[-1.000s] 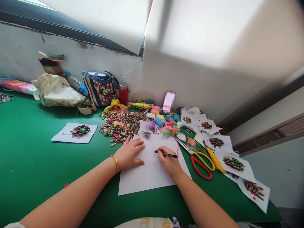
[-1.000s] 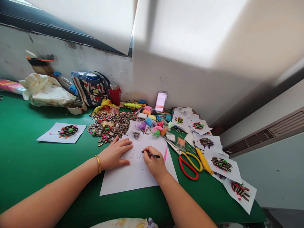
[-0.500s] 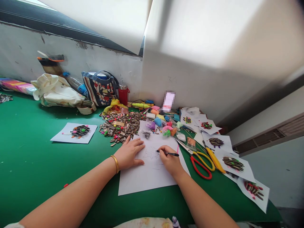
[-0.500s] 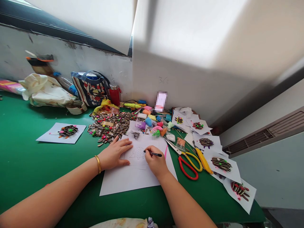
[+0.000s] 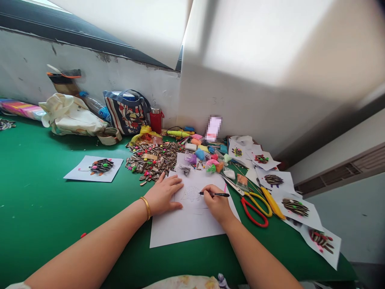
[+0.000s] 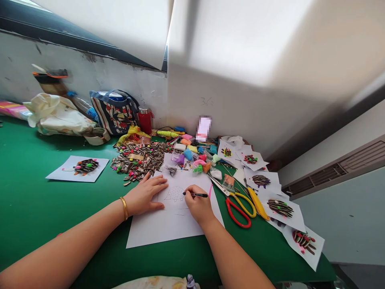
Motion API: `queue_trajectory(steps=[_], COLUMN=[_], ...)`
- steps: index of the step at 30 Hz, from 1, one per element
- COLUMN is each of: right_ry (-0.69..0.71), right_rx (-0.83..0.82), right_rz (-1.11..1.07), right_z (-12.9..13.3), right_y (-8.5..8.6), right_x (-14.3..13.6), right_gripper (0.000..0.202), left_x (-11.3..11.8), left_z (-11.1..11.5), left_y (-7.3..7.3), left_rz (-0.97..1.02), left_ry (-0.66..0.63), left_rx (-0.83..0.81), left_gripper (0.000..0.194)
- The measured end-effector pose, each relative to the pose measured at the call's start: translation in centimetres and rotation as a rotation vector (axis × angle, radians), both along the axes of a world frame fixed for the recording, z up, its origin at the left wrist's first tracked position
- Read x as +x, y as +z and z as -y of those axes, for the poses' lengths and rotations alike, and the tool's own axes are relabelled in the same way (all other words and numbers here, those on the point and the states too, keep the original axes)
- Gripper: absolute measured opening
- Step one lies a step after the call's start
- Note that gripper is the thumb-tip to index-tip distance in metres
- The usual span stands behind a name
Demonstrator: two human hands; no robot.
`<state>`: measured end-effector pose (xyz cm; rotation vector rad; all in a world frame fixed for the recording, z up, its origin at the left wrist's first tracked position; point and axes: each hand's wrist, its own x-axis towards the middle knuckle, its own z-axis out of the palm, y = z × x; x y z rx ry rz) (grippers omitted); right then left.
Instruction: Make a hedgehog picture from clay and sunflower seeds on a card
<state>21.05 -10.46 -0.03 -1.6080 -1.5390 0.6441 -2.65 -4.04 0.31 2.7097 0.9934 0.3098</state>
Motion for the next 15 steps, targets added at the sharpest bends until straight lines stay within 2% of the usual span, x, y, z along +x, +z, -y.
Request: queue_trajectory(steps=[15], right_ry=[0.047], right_rx=[-0.003], right_rz=[0.004], right_z=[0.13], right_y=[0.10], right_x=[-0.31], right_gripper=[0.016], left_x=[0.04], left_z=[0.01], left_y=[0.09], left_rz=[0.004], left_ry=[0.006], left_rx=[0.001], left_gripper=[0.071])
